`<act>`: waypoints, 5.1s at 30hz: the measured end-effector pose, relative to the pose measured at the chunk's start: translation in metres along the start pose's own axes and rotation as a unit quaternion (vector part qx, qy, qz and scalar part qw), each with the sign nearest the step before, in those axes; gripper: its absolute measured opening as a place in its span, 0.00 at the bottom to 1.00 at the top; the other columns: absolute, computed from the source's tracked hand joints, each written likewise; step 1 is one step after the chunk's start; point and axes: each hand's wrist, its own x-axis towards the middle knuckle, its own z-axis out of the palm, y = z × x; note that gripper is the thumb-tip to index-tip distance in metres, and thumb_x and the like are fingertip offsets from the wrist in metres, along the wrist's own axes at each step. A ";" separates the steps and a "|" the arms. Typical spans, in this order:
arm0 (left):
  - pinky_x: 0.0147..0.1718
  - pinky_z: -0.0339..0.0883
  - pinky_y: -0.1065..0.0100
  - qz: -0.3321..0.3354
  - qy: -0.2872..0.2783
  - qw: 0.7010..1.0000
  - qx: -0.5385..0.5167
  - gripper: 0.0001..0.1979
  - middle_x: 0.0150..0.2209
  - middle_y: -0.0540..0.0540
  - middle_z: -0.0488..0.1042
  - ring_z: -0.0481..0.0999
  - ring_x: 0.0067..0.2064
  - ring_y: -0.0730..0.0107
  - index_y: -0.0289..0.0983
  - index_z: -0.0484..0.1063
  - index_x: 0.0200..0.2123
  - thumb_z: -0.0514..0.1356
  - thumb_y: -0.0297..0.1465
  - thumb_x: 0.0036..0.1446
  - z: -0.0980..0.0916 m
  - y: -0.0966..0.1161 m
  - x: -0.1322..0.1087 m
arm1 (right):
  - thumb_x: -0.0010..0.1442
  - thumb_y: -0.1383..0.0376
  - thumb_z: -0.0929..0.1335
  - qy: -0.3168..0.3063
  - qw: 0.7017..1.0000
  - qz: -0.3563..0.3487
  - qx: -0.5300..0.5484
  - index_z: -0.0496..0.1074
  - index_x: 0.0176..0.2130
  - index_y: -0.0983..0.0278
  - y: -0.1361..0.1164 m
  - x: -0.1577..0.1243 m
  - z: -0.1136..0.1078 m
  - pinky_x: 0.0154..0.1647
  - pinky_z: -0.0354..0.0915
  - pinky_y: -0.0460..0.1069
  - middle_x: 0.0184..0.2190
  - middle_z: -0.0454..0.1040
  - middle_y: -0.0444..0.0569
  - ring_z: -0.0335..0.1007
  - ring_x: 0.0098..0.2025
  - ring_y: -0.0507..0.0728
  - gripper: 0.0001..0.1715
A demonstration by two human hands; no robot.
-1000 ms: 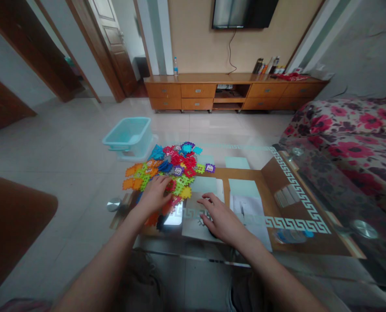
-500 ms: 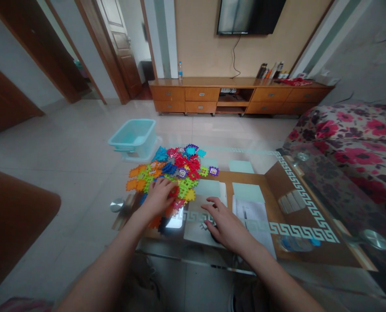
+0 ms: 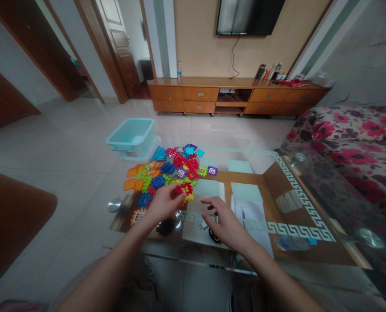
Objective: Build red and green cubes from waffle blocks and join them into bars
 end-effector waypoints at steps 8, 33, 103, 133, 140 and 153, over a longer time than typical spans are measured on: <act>0.33 0.72 0.64 -0.071 -0.117 0.968 -0.210 0.15 0.30 0.45 0.80 0.80 0.32 0.63 0.37 0.77 0.39 0.63 0.43 0.58 0.016 0.013 -0.008 | 0.57 0.54 0.73 0.008 0.908 0.214 0.361 0.73 0.45 0.64 -0.008 0.010 -0.002 0.25 0.64 0.44 0.32 0.75 0.45 0.72 0.29 0.51 0.20; 0.44 0.66 0.57 0.042 -0.022 0.917 0.397 0.13 0.43 0.38 0.72 0.72 0.46 0.53 0.35 0.66 0.47 0.55 0.36 0.62 -0.037 -0.022 -0.011 | 0.49 0.63 0.75 0.097 0.863 0.305 0.392 0.74 0.36 0.63 -0.011 0.014 -0.014 0.25 0.62 0.43 0.27 0.77 0.43 0.68 0.26 0.49 0.13; 0.42 0.70 0.63 -0.081 -0.159 0.915 -0.361 0.21 0.44 0.42 0.76 0.76 0.39 0.67 0.36 0.74 0.49 0.70 0.38 0.53 0.027 0.025 -0.025 | 0.47 0.60 0.79 0.012 0.891 0.216 0.400 0.73 0.51 0.62 -0.017 0.009 -0.020 0.34 0.68 0.47 0.34 0.80 0.48 0.75 0.34 0.53 0.32; 0.43 0.69 0.67 -0.168 -0.135 0.809 -0.546 0.20 0.40 0.45 0.77 0.79 0.41 0.68 0.37 0.72 0.45 0.73 0.33 0.50 0.039 0.013 -0.025 | 0.57 0.66 0.73 0.051 0.991 -0.114 0.042 0.66 0.62 0.55 -0.026 -0.002 -0.013 0.58 0.65 0.57 0.57 0.69 0.54 0.66 0.58 0.62 0.34; 0.43 0.71 0.65 -0.179 -0.161 0.790 -0.564 0.16 0.40 0.41 0.79 0.80 0.42 0.63 0.34 0.73 0.44 0.70 0.33 0.54 0.040 0.019 -0.028 | 0.55 0.67 0.74 0.072 0.990 -0.122 0.009 0.71 0.56 0.56 -0.020 -0.001 -0.012 0.56 0.65 0.57 0.50 0.74 0.52 0.69 0.53 0.62 0.30; 0.46 0.71 0.58 -0.126 -0.148 0.931 -0.309 0.26 0.50 0.38 0.73 0.77 0.45 0.62 0.37 0.66 0.50 0.70 0.41 0.53 0.044 -0.001 -0.021 | 0.50 0.70 0.73 -0.009 0.988 -0.113 -0.101 0.72 0.51 0.61 0.000 0.002 -0.030 0.52 0.67 0.55 0.46 0.76 0.51 0.70 0.49 0.61 0.27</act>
